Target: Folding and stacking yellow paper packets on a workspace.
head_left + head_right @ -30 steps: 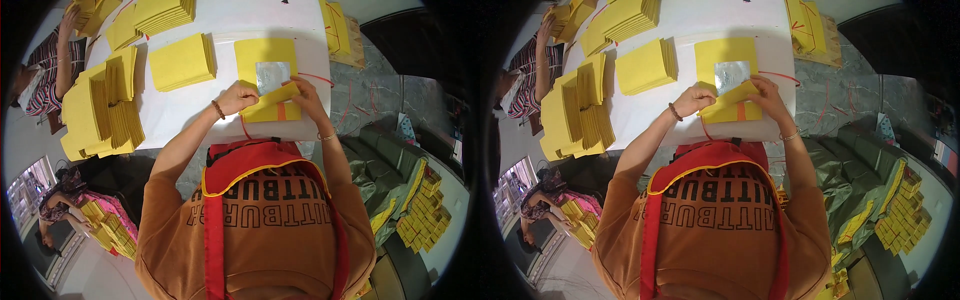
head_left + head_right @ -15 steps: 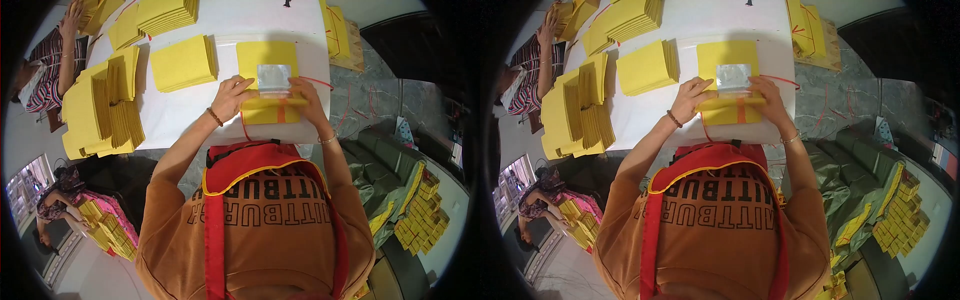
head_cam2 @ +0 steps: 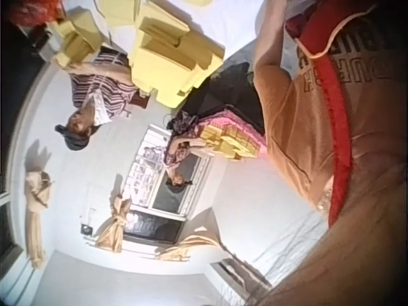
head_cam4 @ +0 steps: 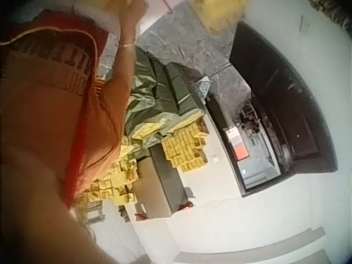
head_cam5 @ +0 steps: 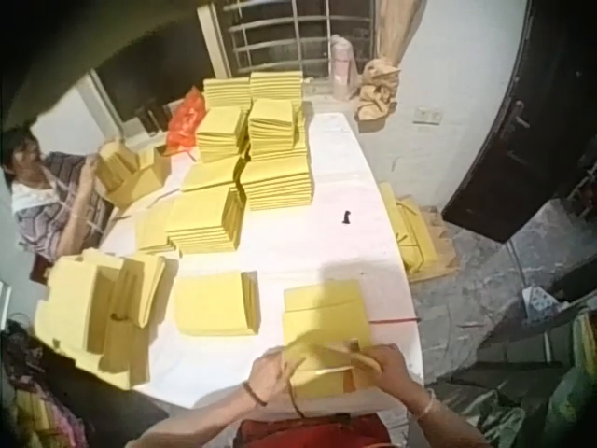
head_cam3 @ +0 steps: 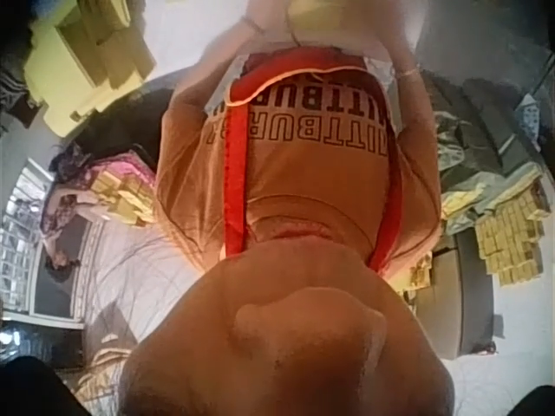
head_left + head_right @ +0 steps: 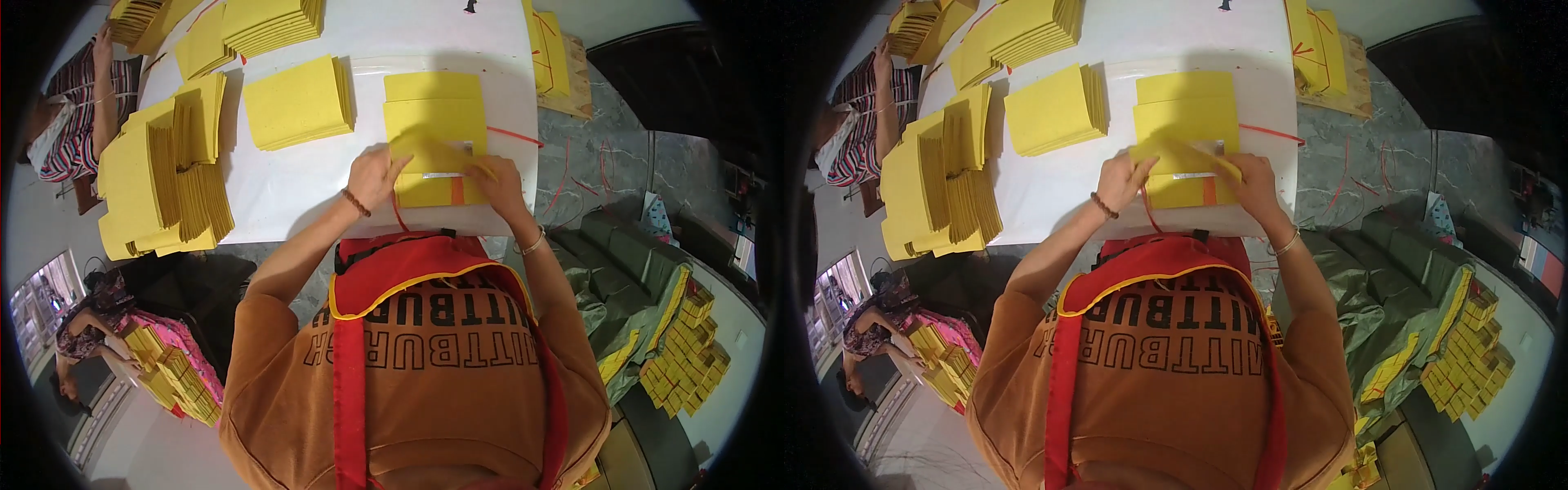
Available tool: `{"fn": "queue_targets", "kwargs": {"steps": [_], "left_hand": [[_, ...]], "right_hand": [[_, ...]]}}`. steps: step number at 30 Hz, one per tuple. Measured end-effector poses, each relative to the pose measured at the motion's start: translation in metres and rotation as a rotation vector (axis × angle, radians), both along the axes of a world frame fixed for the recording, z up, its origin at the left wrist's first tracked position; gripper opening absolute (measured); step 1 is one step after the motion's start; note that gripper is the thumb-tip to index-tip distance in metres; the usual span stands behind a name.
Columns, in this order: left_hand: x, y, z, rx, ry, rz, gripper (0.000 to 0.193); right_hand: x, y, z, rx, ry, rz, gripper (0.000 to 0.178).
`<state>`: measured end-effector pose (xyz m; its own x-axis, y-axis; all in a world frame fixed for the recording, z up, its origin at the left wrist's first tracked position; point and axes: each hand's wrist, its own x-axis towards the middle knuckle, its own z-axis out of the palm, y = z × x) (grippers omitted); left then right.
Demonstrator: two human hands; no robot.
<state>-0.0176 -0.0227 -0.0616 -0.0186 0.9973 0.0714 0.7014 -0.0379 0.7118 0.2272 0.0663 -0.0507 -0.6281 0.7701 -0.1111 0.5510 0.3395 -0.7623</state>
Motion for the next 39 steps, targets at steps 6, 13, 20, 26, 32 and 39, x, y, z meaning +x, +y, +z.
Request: {"fn": "queue_targets", "kwargs": {"steps": [6,13,20,26,32,39], "left_hand": [[-0.006,0.033,-0.014,-0.372,-0.18,0.239,0.036],[-0.001,0.034,-0.006,-0.382,-0.219,0.262,0.032],[0.006,0.018,0.017,-0.296,-0.44,0.392,0.035],[0.022,0.027,0.038,0.209,0.221,0.06,0.048],[0.033,0.037,-0.002,0.081,0.443,-0.218,0.069],[0.031,0.041,-0.008,0.092,0.465,-0.227,0.075]], "right_hand": [[-0.023,0.01,0.004,-0.266,0.21,-0.353,0.042],[-0.03,0.014,0.006,-0.2,0.009,-0.38,0.044],[-0.035,0.015,0.003,-0.308,-0.004,-0.422,0.04],[-0.032,0.012,-0.018,-0.1,0.133,-0.384,0.041],[-0.042,0.004,-0.003,0.021,-0.03,-0.368,0.04],[-0.055,0.009,-0.026,0.567,-0.331,-0.077,0.053]]}}
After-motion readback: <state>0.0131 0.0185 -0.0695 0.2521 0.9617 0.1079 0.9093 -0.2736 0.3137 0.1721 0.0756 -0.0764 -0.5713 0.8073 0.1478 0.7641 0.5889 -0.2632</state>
